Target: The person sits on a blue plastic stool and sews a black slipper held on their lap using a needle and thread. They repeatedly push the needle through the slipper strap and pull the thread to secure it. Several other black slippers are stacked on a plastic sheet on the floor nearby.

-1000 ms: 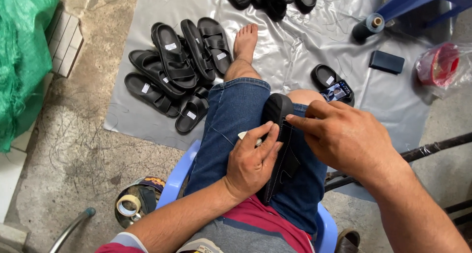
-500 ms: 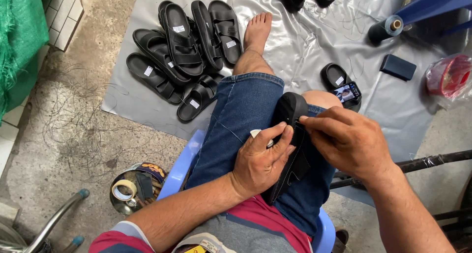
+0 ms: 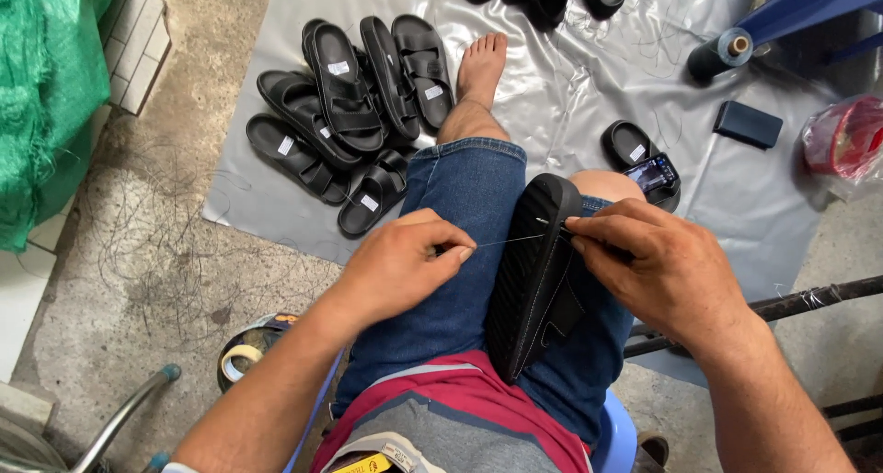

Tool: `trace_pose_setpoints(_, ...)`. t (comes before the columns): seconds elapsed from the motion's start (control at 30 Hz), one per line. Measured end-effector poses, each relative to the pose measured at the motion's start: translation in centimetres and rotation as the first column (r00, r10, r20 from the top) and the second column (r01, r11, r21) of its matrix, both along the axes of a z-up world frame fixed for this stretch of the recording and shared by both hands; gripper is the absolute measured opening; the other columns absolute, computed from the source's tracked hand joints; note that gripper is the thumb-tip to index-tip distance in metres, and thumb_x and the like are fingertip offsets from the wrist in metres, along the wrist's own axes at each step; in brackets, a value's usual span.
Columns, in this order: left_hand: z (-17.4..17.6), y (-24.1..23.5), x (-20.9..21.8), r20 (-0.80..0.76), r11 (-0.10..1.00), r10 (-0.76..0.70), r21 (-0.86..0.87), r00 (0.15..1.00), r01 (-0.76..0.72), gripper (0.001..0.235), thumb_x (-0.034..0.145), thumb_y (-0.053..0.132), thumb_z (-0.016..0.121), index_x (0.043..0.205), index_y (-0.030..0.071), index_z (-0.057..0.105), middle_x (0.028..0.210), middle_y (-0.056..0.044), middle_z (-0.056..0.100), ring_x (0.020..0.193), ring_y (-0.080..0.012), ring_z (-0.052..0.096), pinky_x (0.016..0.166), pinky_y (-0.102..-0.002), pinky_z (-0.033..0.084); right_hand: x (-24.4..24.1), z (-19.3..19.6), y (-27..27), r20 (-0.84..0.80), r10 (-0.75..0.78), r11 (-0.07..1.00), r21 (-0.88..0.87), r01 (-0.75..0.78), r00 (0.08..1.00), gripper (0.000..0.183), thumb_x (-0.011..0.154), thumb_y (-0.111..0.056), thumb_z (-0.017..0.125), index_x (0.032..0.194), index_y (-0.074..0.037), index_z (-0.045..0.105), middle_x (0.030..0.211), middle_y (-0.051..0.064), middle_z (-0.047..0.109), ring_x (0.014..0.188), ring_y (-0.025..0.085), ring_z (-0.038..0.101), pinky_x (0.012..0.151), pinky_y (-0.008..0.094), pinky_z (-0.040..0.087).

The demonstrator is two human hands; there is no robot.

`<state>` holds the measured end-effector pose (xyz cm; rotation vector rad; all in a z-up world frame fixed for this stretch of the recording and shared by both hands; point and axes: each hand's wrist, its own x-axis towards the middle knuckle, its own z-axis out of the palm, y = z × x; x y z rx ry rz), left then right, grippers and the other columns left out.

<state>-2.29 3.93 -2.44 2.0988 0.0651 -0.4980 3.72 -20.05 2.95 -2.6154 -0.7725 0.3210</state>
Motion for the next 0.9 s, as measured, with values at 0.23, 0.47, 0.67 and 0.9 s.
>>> trace_pose_setpoints(0.23, 0.5, -2.2, 0.6, -0.352, 0.248, 0.033, -0.904, 0.935, -0.349, 0.015, 0.085, 0.01, 0.059, 0.095, -0.001, 0.061, 0.12, -0.022, 0.056, 0.075, -0.0206, 0.066, 0.044, -0.018, 0.052, 0.1, -0.3, 0.1, -0.05, 0.014, 0.999, 0.05, -0.011, 0.999, 0.018, 0.078, -0.021, 0.064, 0.096, -0.02, 0.069, 0.09, -0.006, 0.066, 0.084, 0.013, 0.063, 0.06, 0.031, 0.049)
trace_pose_setpoints(0.47, 1.2, -3.7, 2.6, 0.173, 0.994, 0.005, -0.108, 0.985, 0.014, 0.026, 0.078, 0.021, 0.056, 0.103, 0.019, 0.046, 0.082, 0.001, 0.066, 0.084, -0.0176, 0.066, 0.075, -0.034, 0.045, -0.1, -0.6, 0.0, -0.028, 0.003, 1.0, 0.021, -0.002, 1.0, 0.021, 0.079, -0.025, 0.064, 0.1, -0.023, 0.068, 0.091, -0.006, 0.065, 0.084, 0.014, 0.063, 0.059, 0.033, 0.049)
trace_pose_setpoints(0.67, 2.6, -4.2, 2.8, 0.231, 0.956, -0.294, 0.096, 0.928, 0.279, 0.054, 0.076, 0.009, 0.044, 0.126, 0.028, 0.036, 0.087, -0.004, 0.049, 0.07, -0.0305, 0.057, 0.055, -0.046, 0.047, -0.2, -1.1, -0.6, 0.059, 0.114, 0.994, -0.007, -0.114, 0.992, 0.025, 0.08, -0.022, 0.062, 0.105, -0.022, 0.064, 0.085, -0.003, 0.059, 0.072, 0.02, 0.061, 0.05, 0.038, 0.047)
trace_pose_setpoints(0.9, 2.7, -3.3, 3.4, 0.259, 0.939, -0.339, 0.147, 0.905, 0.31, 0.046, 0.087, 0.016, 0.048, 0.129, 0.035, 0.043, 0.101, 0.0, 0.05, 0.072, -0.0238, 0.058, 0.048, -0.041, 0.05, 1.3, 2.3, -5.0, -0.248, -0.191, 0.959, -0.256, 0.126, 0.95, 0.044, 0.083, -0.021, 0.052, 0.122, -0.04, 0.057, 0.066, -0.001, 0.048, 0.061, 0.016, 0.051, 0.058, 0.035, 0.042)
